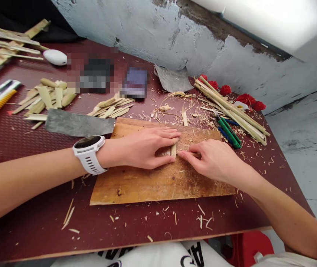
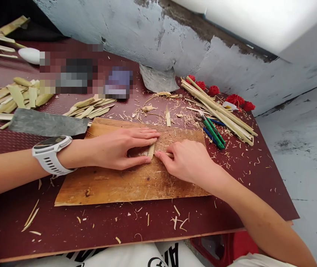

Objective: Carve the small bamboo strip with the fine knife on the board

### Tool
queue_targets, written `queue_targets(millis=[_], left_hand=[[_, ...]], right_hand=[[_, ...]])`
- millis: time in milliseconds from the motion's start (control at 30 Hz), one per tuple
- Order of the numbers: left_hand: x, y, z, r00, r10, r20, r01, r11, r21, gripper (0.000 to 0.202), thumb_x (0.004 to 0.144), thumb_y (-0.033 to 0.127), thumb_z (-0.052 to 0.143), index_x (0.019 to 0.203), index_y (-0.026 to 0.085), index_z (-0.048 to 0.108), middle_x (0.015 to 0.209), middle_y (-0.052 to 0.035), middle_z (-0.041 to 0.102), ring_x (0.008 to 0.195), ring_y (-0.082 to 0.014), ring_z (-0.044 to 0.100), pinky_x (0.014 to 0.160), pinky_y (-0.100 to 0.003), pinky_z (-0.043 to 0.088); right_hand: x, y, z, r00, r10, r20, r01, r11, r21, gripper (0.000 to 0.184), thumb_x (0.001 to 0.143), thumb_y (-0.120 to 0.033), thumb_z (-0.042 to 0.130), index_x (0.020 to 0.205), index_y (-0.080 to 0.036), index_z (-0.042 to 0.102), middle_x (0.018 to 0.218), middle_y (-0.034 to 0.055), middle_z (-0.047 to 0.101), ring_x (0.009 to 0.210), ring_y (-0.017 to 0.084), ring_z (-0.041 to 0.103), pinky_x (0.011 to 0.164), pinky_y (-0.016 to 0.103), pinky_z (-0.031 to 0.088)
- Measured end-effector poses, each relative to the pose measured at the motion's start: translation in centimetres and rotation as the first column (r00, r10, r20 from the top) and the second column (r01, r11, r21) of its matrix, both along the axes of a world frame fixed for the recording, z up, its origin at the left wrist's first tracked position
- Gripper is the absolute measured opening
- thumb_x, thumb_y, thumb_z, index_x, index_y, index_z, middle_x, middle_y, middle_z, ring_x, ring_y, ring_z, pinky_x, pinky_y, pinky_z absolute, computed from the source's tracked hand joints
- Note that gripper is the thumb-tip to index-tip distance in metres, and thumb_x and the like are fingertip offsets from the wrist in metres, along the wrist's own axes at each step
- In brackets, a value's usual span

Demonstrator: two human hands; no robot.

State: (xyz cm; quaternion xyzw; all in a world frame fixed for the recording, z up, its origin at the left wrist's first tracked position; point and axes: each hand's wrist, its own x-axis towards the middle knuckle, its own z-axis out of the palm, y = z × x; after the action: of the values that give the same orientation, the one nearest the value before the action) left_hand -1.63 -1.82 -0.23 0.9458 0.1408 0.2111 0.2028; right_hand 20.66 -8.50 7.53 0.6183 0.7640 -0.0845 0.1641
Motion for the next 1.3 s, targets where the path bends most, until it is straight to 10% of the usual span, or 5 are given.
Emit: queue_targets(millis=[600,1300], left_hand=[[0.0,0.1,-0.5,0.998,0.051,0.044,-0.051,0.999,0.000,0.057,0.102,0.053,0.066,0.142,0.012,0.066,0.149,-0.0200,0.065,0.141,-0.0337,0.062,0.123,-0.050,0.049],[0.0,0.1,-0.5,0.999,0.034,0.025,-0.033,0.999,-0.024,0.055,0.105,0.052,0.062,0.144,0.014,0.065,0.150,-0.0171,0.065,0.147,-0.0311,0.057,0.127,-0.048,0.045]], right_hand=[[0.4,-1.5,-1.1,0.995,-0.048,-0.083,0.054,0.996,0.074,0.056,0.104,-0.060,0.041,0.070,-0.023,0.065,0.063,0.0043,0.065,0.061,0.018,0.052,0.060,0.033,0.019],[0.1,-1.9,-1.1,0.958,0.198,0.207,-0.233,0.959,0.161,0.063,0.112,-0.050,0.023,0.083,-0.020,0.071,0.068,0.0122,0.074,0.058,0.022,0.066,0.057,0.034,0.014]])
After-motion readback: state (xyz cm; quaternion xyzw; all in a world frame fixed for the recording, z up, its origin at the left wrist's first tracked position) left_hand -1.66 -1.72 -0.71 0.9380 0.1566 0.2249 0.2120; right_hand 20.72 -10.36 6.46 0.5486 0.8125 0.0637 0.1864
